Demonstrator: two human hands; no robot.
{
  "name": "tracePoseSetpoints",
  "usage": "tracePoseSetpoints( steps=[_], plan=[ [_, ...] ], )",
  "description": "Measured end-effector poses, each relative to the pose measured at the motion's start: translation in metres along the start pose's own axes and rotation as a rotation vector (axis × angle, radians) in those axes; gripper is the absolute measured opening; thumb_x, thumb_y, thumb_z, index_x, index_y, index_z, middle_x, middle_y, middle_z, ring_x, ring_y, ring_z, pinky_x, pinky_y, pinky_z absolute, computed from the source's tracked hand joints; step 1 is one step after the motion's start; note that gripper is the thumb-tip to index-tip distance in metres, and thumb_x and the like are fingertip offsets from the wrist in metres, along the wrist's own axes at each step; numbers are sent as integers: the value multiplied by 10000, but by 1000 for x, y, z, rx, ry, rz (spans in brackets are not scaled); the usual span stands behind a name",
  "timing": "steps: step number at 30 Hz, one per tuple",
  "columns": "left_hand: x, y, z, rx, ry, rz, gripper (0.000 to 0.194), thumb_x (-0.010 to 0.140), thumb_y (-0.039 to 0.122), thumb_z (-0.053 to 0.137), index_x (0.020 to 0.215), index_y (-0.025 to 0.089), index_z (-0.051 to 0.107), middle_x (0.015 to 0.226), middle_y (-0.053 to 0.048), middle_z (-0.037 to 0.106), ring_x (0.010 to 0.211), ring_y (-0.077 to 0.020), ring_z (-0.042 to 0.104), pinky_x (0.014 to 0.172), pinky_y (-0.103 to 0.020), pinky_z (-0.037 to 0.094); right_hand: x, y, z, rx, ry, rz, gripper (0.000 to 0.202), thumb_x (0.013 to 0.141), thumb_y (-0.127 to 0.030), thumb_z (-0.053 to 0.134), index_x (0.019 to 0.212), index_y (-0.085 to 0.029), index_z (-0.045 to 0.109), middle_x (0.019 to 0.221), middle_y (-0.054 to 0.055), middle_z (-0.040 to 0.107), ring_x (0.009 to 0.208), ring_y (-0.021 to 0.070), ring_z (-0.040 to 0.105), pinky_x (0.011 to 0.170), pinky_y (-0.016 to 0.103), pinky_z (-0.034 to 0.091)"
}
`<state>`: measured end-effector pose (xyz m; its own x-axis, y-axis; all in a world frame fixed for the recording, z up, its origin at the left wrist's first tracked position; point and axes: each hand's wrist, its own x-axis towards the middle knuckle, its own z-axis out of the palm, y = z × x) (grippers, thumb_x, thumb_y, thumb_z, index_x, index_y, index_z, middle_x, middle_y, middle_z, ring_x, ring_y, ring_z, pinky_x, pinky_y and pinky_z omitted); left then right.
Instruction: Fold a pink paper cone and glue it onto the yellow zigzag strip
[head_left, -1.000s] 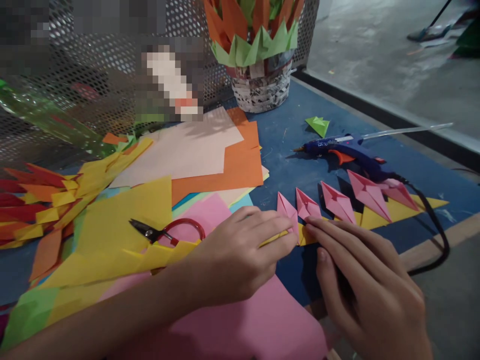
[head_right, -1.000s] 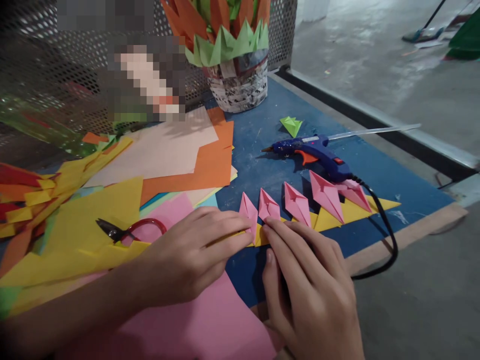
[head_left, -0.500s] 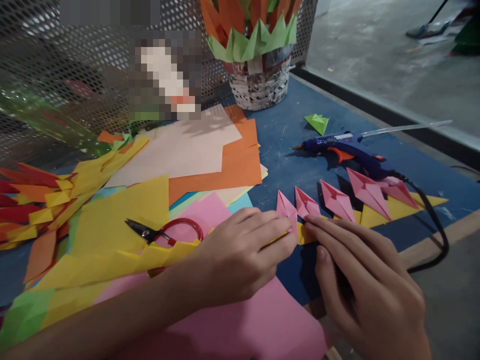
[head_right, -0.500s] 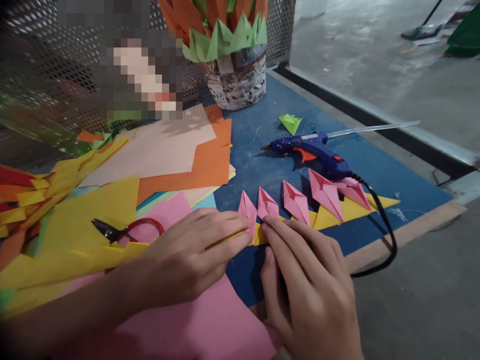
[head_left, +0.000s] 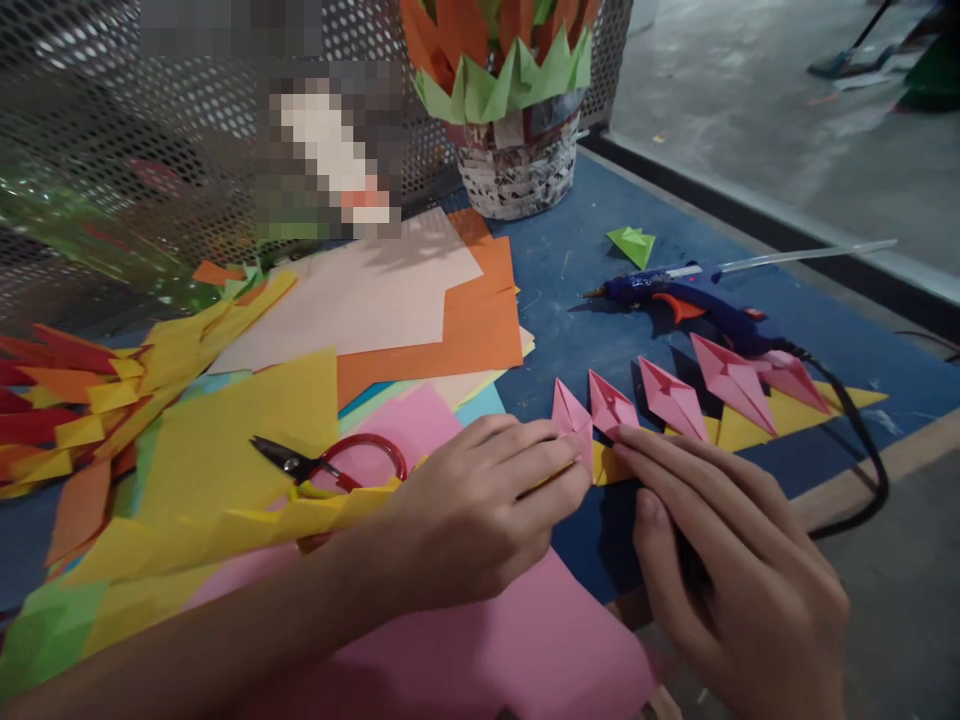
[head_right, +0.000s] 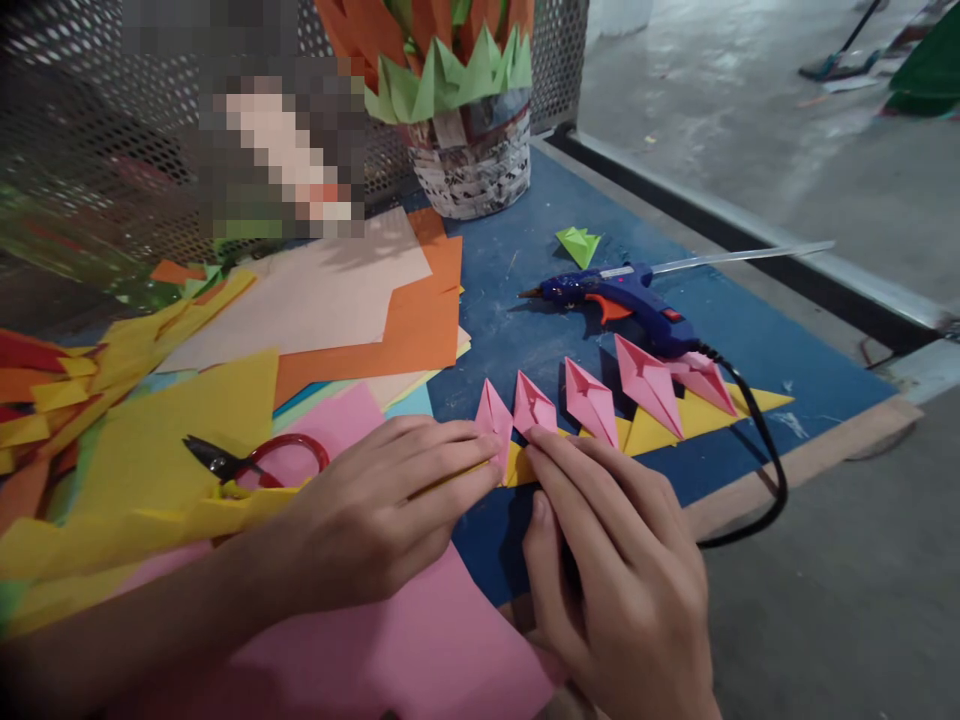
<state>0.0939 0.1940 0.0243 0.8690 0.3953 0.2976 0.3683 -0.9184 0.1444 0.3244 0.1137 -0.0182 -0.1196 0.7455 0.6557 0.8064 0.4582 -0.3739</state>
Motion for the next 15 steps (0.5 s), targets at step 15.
tracePoseSetpoints(
  steps=[15],
  plan=[
    [5,-2,-4,-17,-22,15,326,1116,153,513,1396,92,667,1409,-133,769,1274,-284,700,1085,-458,506,-10,1,-9,83,167,78,385,951,34,685,1288,-127,777,1338,116,773,1218,263,748,1140,459,577]
  ],
)
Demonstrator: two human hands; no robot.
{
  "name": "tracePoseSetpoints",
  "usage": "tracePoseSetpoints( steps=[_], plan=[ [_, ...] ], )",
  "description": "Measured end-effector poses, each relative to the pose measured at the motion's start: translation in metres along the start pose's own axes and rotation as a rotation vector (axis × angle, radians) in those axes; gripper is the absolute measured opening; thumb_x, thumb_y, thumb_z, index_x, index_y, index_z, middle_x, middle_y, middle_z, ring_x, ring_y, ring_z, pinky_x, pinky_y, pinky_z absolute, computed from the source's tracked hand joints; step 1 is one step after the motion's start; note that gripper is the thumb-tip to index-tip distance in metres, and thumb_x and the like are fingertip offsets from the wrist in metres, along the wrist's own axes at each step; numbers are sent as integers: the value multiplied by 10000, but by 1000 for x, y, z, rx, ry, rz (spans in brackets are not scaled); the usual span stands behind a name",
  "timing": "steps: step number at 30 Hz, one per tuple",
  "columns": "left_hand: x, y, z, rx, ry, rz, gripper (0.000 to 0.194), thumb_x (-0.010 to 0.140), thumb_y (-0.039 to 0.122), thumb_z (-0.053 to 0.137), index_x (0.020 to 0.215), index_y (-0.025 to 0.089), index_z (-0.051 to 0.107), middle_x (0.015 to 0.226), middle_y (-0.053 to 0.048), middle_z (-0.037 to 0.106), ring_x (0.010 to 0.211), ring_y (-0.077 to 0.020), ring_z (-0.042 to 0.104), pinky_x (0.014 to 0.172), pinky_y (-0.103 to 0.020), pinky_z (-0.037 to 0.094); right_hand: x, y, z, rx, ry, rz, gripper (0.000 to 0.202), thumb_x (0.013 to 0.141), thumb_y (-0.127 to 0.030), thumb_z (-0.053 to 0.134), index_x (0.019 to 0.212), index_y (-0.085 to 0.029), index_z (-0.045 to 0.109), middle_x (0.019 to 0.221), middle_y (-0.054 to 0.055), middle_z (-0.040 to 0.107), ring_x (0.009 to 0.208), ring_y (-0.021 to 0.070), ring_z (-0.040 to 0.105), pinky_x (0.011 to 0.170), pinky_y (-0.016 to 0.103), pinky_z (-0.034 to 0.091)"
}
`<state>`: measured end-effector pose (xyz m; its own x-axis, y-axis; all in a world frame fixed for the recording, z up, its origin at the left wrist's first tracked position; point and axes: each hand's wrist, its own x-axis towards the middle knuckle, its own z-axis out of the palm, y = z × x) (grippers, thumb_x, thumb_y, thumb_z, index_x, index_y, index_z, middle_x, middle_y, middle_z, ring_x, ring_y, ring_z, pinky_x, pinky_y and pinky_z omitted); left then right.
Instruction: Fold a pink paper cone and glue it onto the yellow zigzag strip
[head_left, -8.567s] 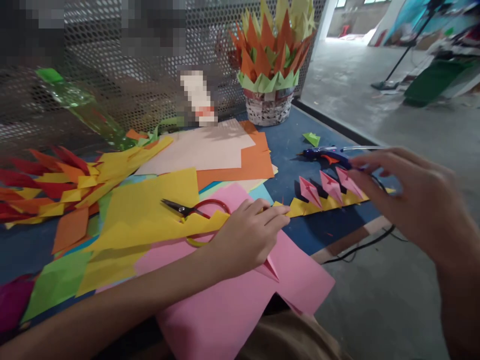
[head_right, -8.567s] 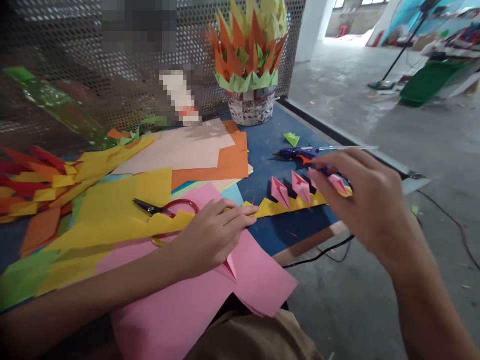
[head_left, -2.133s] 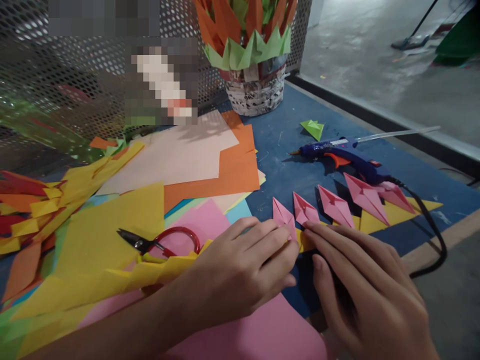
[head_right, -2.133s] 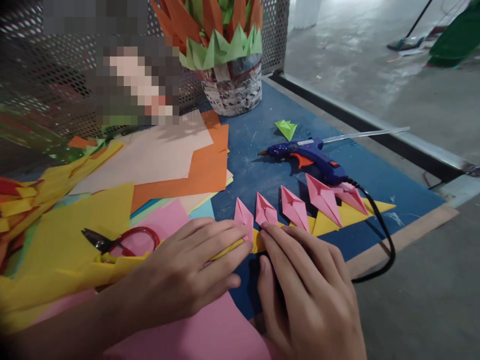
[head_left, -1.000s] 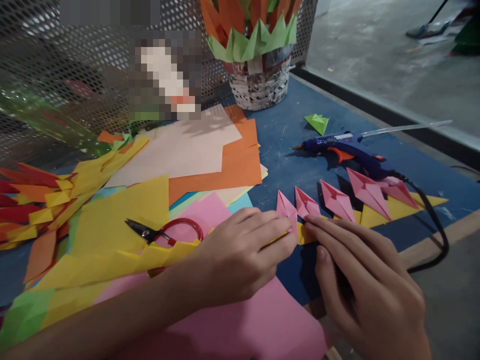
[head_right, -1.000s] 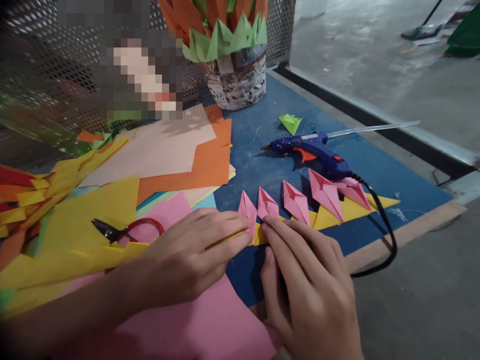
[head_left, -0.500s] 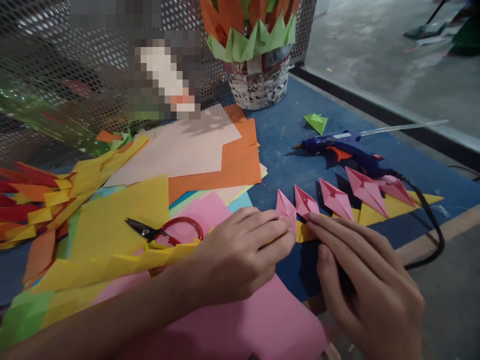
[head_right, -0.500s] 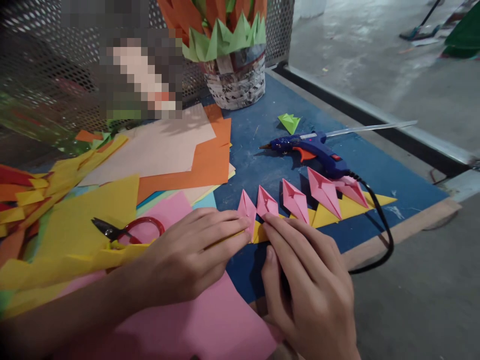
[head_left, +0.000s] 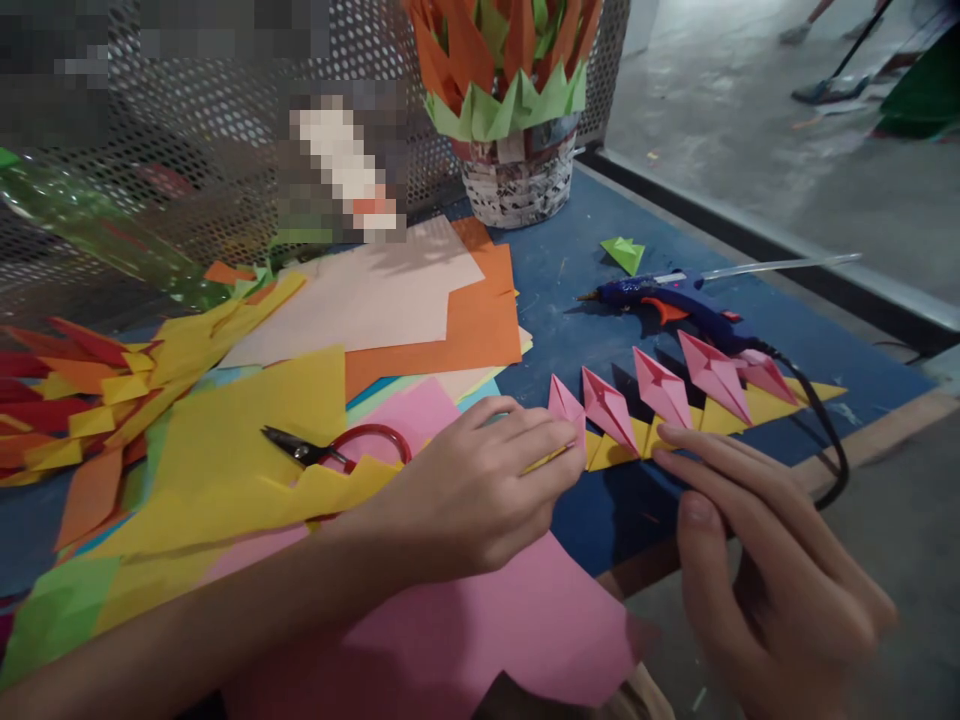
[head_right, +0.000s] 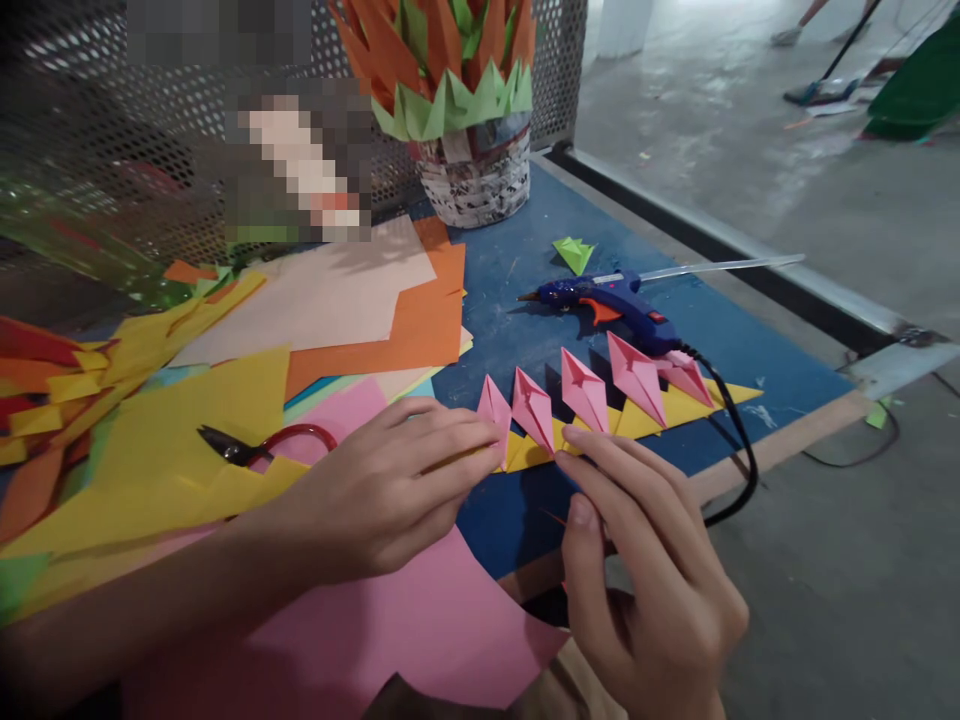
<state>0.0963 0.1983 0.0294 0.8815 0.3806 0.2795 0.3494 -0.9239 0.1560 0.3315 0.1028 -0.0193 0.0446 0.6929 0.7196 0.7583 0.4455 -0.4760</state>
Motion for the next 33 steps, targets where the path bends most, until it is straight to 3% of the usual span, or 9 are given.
tracePoseSetpoints(
  steps=[11,18,26,29,33],
  plan=[
    [3,1,-7,-50,-96,-30,333,1116,155,469,1388,157,662,1469,-119,725,1346,-279,657,1078,-468,455,-4,3,1,-23,-59,-18,406,980,0,675,1346,-158,750,1344,101,771,1260,260,719,1161,445,558],
    [1,3,-12,-251,-64,-232,322,1089,134,469,1365,191,624,1336,-67,748,1163,-232,661,1080,-409,467,-5,5,6,-36,-62,-53,409,988,-22,682,1362,-177,735,1345,91,769,1274,263,706,1152,444,567],
    [0,5,-7,14,-83,-43,383,1154,179,420,1450,108,651,1522,-127,718,1410,-294,641,1159,-473,405,-10,6,7,-28,-97,-82,382,1023,-69,653,1385,-176,712,1358,96,760,1303,274,678,1162,477,567],
    [-4,9,-19,64,-76,-55,400,1157,184,410,1491,128,622,1566,-106,695,1450,-290,616,1199,-489,354,-10,9,10,-5,-101,-90,403,1033,-80,639,1420,-180,693,1381,103,749,1333,274,667,1173,480,568],
    [-25,22,-48,107,96,-107,387,1103,118,432,1431,170,632,1483,-78,737,1361,-249,650,1155,-443,373,-9,14,10,42,-72,-111,382,1046,-93,624,1404,-207,696,1394,104,740,1323,263,682,1135,459,597]
  ],
)
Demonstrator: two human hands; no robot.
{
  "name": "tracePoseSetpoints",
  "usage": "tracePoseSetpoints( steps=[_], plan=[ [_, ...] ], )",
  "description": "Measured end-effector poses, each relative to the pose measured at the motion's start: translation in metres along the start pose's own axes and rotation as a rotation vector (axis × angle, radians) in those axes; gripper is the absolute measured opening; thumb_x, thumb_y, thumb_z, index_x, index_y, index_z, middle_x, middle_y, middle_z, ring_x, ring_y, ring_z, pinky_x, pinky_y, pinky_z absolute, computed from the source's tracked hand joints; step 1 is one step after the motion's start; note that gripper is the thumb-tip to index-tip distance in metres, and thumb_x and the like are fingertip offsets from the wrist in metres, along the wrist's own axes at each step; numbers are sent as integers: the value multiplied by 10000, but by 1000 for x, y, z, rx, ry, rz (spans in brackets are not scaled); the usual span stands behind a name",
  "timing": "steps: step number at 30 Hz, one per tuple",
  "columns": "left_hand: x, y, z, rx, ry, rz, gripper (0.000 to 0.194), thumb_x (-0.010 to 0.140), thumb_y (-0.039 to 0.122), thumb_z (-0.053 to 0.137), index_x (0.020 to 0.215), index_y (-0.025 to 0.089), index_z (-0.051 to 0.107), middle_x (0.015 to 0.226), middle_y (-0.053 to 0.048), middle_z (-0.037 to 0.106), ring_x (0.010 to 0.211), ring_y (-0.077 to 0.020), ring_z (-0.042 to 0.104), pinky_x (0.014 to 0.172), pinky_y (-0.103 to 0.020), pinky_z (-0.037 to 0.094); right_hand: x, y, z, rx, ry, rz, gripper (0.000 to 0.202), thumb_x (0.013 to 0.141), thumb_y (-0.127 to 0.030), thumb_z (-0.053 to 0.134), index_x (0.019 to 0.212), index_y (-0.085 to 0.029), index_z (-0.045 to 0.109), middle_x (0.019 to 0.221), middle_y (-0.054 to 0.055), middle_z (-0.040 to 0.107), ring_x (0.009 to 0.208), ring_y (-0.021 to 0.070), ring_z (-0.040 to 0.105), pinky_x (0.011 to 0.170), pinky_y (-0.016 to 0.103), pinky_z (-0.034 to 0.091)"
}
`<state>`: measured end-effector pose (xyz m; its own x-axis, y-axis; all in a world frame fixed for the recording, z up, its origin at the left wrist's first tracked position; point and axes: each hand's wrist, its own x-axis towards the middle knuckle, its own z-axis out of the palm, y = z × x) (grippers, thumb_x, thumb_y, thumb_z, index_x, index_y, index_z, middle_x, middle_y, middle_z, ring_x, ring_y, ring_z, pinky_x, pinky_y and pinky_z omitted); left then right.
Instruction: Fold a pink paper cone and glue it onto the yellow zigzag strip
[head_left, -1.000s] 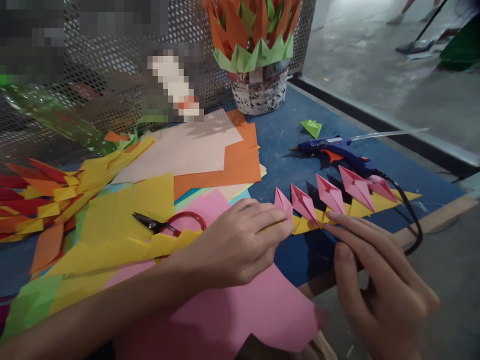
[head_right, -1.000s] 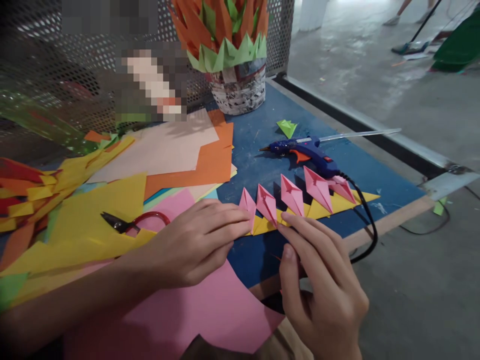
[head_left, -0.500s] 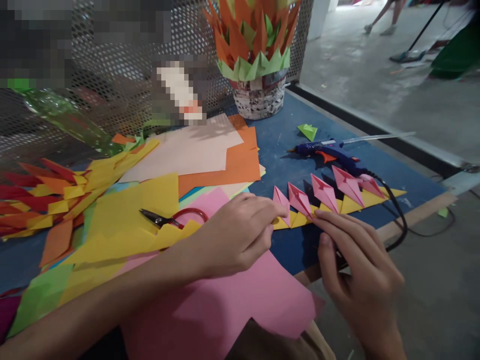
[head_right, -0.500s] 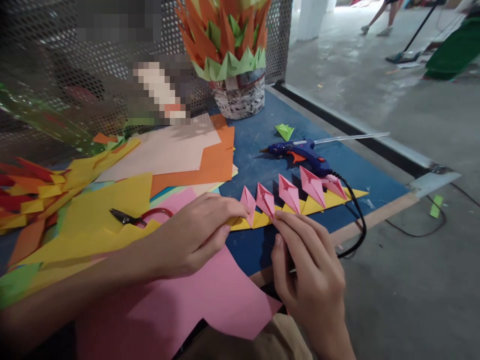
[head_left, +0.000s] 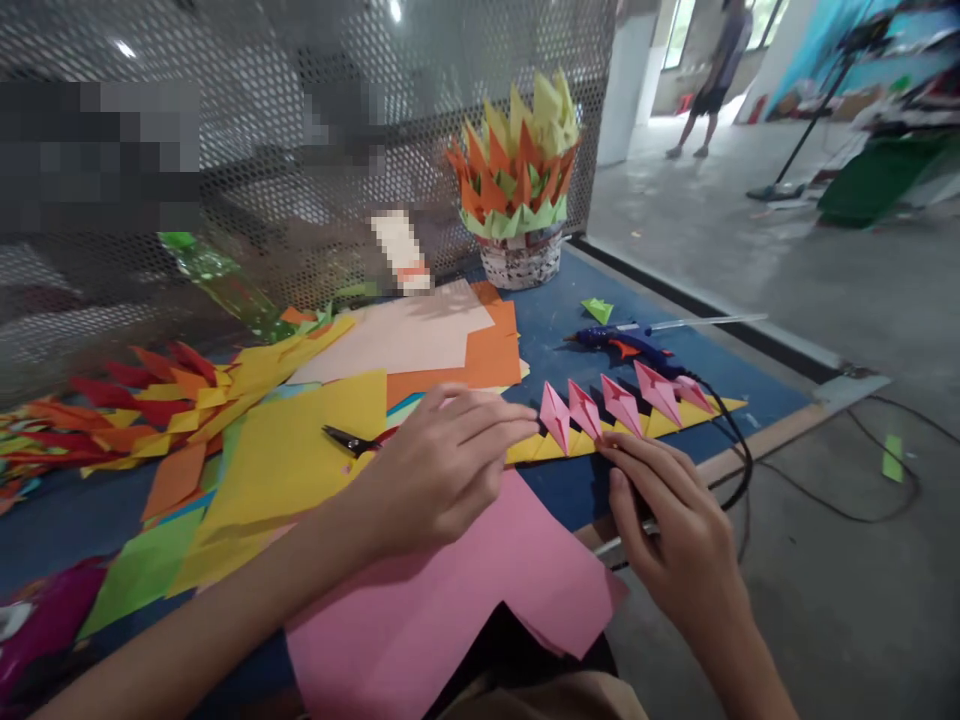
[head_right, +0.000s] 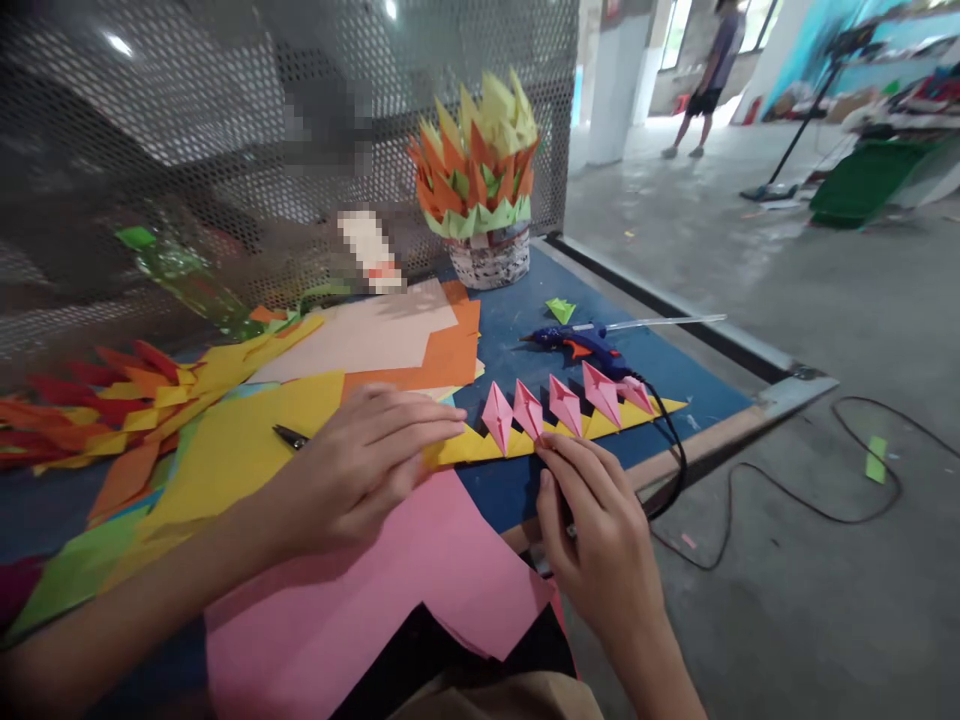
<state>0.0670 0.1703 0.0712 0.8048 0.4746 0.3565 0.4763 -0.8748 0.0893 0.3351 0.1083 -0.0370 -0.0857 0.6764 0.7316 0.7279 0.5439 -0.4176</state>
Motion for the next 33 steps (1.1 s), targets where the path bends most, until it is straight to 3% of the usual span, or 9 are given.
tracePoseSetpoints(
  steps=[3,6,10,13,21,33],
  plan=[
    [-27,16,-18,48,64,-77,381,1090,91,441,1409,189,623,1406,-72,760,1308,-234,658,1150,-416,385,-1,-2,-6,30,78,-32,360,1043,-88,616,1360,-229,712,1412,109,726,1311,265,697,1115,459,609],
    [-61,39,-22,117,51,-149,408,1081,84,459,1436,219,609,1416,-54,752,1316,-222,651,1185,-404,356,-9,-9,-12,44,135,-57,342,1039,-81,607,1324,-232,722,1378,108,739,1302,266,704,1117,455,608],
    [-103,65,-13,215,38,-244,455,1078,107,479,1490,257,599,1443,-31,746,1314,-220,660,1164,-408,373,-25,-11,-10,55,134,-80,261,1068,-142,609,1286,-223,729,1343,101,745,1271,253,711,1077,449,631],
    [-125,74,1,217,75,-295,469,1082,117,494,1508,279,602,1452,-32,751,1308,-212,683,1150,-406,434,-34,-4,-2,59,116,-100,220,1094,-277,656,1292,-201,715,1331,92,732,1222,237,717,1043,462,643],
    [-143,75,28,139,223,-447,340,1111,177,459,1279,254,744,1311,-60,814,1211,-234,750,1073,-421,606,-44,12,14,60,166,-171,317,1080,-422,696,1309,-202,704,1335,100,714,1198,244,708,1047,484,631],
    [-170,77,18,153,338,-640,317,1088,194,491,1240,212,768,1306,-100,809,1242,-284,745,1131,-520,590,-45,16,23,34,271,-239,338,1069,-435,713,1297,-186,704,1299,94,722,1163,240,715,1033,486,630]
  ],
)
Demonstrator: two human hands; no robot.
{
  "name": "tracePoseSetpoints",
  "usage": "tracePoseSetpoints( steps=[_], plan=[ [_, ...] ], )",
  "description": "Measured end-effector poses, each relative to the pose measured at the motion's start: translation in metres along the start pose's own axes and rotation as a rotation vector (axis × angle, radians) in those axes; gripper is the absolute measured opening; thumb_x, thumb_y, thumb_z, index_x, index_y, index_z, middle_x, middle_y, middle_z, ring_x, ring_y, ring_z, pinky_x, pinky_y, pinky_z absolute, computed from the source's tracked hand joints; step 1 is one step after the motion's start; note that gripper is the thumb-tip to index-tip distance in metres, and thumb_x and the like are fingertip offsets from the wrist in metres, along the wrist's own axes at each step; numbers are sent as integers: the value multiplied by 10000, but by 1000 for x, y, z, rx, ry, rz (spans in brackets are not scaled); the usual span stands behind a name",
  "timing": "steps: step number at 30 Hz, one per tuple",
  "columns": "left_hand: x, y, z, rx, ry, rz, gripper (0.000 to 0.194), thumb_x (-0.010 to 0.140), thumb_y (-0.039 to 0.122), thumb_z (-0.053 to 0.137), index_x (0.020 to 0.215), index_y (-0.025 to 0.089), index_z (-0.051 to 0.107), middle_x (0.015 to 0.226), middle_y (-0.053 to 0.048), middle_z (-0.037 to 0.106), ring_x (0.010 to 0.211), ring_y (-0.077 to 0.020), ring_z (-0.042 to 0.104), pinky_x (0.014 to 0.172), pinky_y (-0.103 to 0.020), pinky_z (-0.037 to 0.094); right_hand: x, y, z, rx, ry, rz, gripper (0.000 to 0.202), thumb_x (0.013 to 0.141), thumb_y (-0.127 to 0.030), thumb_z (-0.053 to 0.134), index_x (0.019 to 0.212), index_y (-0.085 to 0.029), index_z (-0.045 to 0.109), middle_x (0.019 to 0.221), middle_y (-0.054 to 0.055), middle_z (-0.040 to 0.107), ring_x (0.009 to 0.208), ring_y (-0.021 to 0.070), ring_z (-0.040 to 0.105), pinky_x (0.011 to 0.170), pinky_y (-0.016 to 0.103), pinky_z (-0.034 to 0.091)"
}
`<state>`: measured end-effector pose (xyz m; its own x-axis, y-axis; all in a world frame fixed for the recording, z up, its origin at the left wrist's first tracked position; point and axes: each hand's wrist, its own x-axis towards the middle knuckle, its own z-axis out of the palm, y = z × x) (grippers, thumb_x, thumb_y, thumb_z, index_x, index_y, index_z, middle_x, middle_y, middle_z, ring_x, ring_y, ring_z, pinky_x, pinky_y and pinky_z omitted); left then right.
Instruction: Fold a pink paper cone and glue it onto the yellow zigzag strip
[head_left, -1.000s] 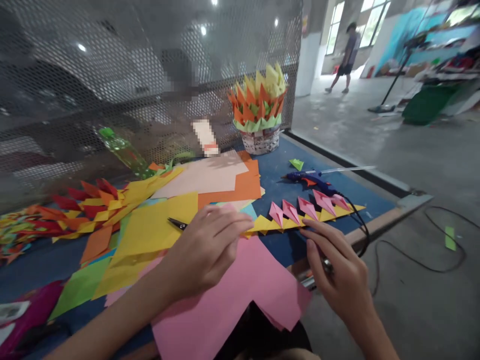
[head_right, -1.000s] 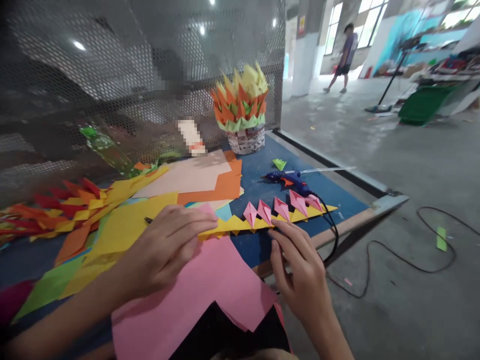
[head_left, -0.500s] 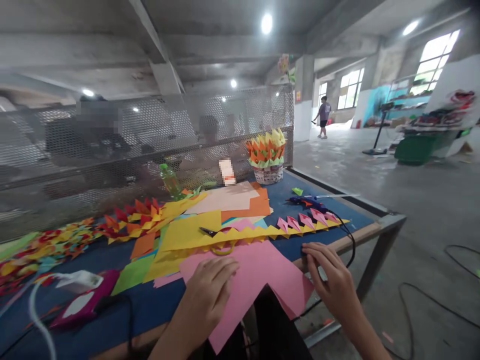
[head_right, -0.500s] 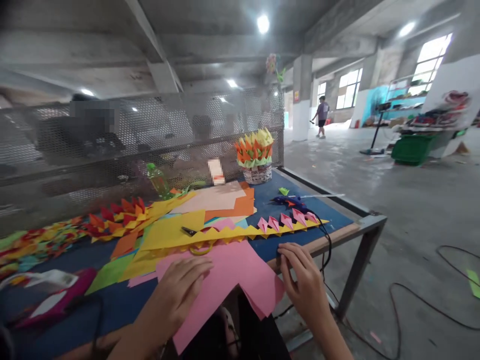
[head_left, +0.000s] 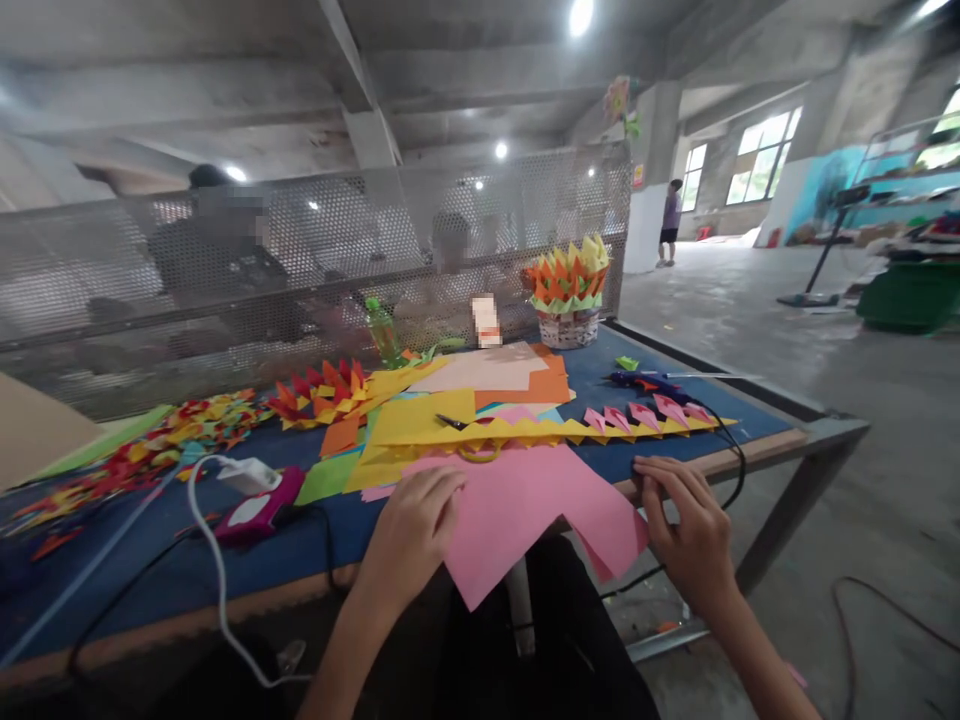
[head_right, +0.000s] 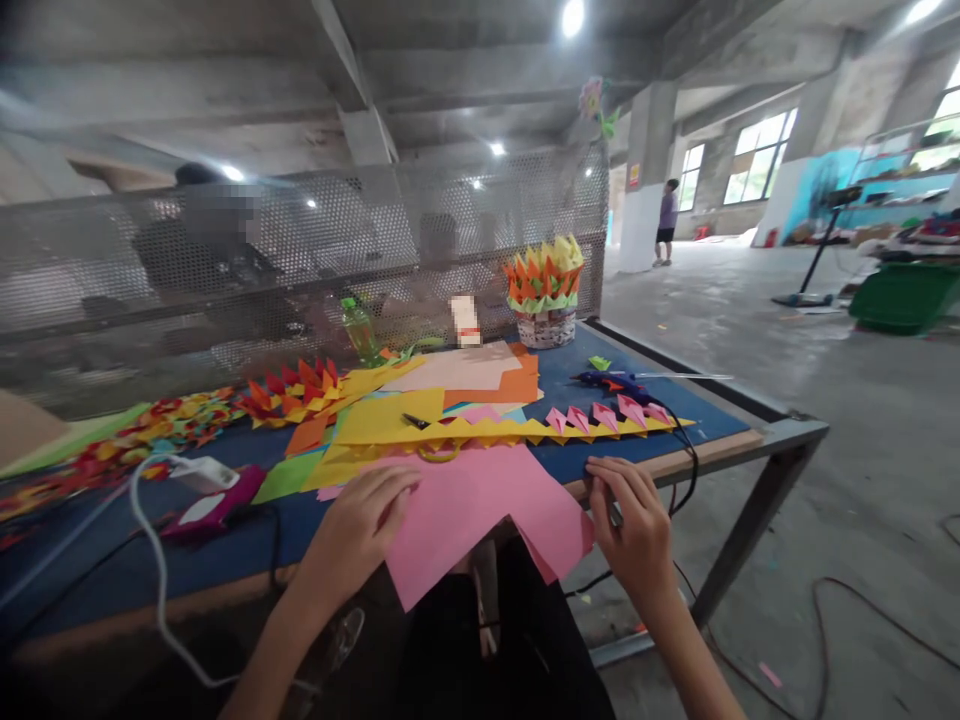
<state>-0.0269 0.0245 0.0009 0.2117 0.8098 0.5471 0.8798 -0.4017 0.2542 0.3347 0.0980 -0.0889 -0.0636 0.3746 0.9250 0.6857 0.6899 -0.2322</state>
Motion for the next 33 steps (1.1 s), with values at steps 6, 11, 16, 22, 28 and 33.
tracePoseSetpoints(
  steps=[6,11,16,22,28,33],
  plan=[
    [-5,-3,1,-44,6,-48,294,1085,171,498,1194,227,765,1237,-70,824,1154,-224,780,1038,-383,633,-4,-2,6,-28,65,-3,327,1068,-437,715,1271,-180,711,1263,87,731,1146,236,720,1034,487,627],
    [-11,-3,1,-37,56,-62,341,1058,107,450,1189,207,749,1231,-96,814,1163,-239,768,1040,-409,618,-5,3,10,-34,75,1,308,1069,-440,715,1228,-177,721,1221,78,741,1120,228,725,1029,481,625],
    [-10,2,2,-36,-11,-40,276,1097,189,504,1212,222,753,1289,-79,805,1226,-244,744,1102,-425,584,-3,-2,1,4,16,83,307,1070,-454,711,1201,-177,733,1222,79,750,1151,235,725,1072,505,607],
    [-7,2,4,-11,-46,-34,253,1107,216,522,1223,225,747,1301,-71,801,1236,-248,733,1097,-436,565,-26,-27,-5,112,193,413,364,1071,-495,695,1247,-177,721,1285,95,728,1203,254,702,1086,522,593],
    [-19,27,-2,45,-106,126,310,1074,383,679,1344,236,711,1464,-92,748,1381,-292,669,1200,-505,499,-41,-33,11,410,204,793,410,1078,-515,683,1302,-171,678,1184,75,714,968,188,709,845,380,646],
    [-36,46,7,130,-149,244,612,1033,181,708,1611,306,550,1691,-87,589,1494,-347,595,1213,-585,450,-39,-49,-8,606,27,873,396,1050,-451,737,1328,-179,662,1212,75,702,980,187,704,824,361,648]
  ],
)
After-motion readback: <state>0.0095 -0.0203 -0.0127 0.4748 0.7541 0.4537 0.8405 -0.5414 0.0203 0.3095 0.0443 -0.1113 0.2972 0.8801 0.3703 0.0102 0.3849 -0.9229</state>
